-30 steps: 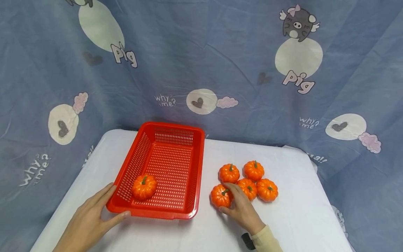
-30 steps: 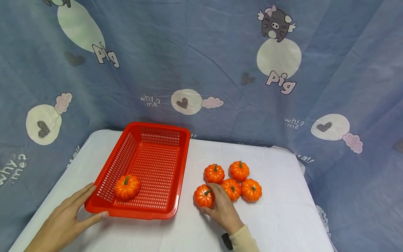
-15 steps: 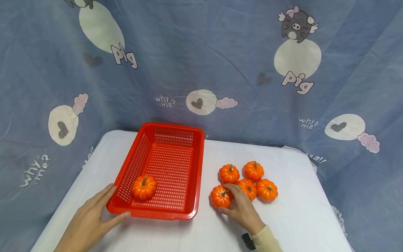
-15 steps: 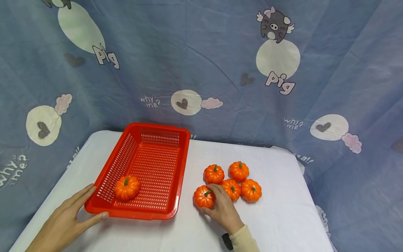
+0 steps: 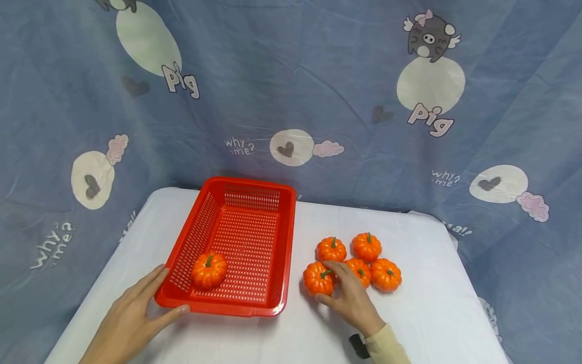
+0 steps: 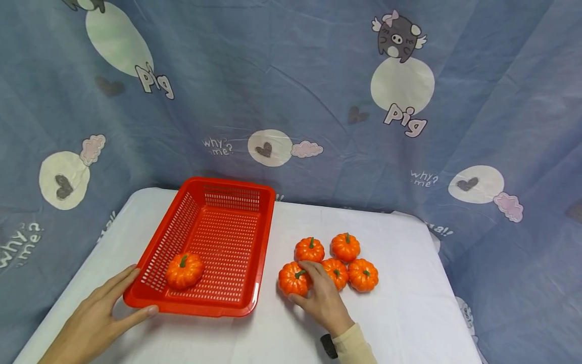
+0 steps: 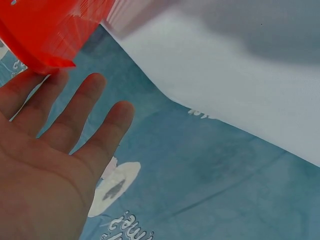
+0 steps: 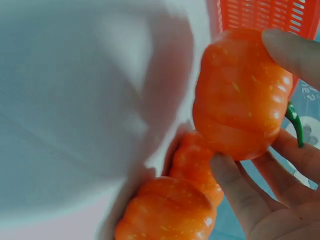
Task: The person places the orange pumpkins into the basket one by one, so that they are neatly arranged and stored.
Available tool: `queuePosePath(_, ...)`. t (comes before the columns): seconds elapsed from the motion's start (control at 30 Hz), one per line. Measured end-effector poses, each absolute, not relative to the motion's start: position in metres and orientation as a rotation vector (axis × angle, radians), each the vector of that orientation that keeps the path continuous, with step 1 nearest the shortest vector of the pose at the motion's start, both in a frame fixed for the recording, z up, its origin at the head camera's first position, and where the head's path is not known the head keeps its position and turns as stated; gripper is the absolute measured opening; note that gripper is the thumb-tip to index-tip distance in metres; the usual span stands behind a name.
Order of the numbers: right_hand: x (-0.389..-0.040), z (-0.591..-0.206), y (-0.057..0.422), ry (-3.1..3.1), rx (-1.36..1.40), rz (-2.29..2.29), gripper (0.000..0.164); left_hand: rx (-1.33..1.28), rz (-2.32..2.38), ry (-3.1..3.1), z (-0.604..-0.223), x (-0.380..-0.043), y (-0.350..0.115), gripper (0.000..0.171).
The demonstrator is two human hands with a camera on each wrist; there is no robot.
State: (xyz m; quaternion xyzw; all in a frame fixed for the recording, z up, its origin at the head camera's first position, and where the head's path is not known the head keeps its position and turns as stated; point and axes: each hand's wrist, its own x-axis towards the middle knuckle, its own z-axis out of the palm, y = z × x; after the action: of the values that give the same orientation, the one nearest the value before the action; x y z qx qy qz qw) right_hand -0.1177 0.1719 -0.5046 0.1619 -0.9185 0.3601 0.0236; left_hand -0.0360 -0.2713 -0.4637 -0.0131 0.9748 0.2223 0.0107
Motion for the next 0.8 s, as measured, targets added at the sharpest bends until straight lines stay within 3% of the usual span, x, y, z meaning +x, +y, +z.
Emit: queuePosePath(0.8, -0.13, -0.481, 0.167, -2.6, 0.59, 1.122, 0.076, -0.07, 0.713, 3.027, -0.465, -0.034, -0.272, 0.116)
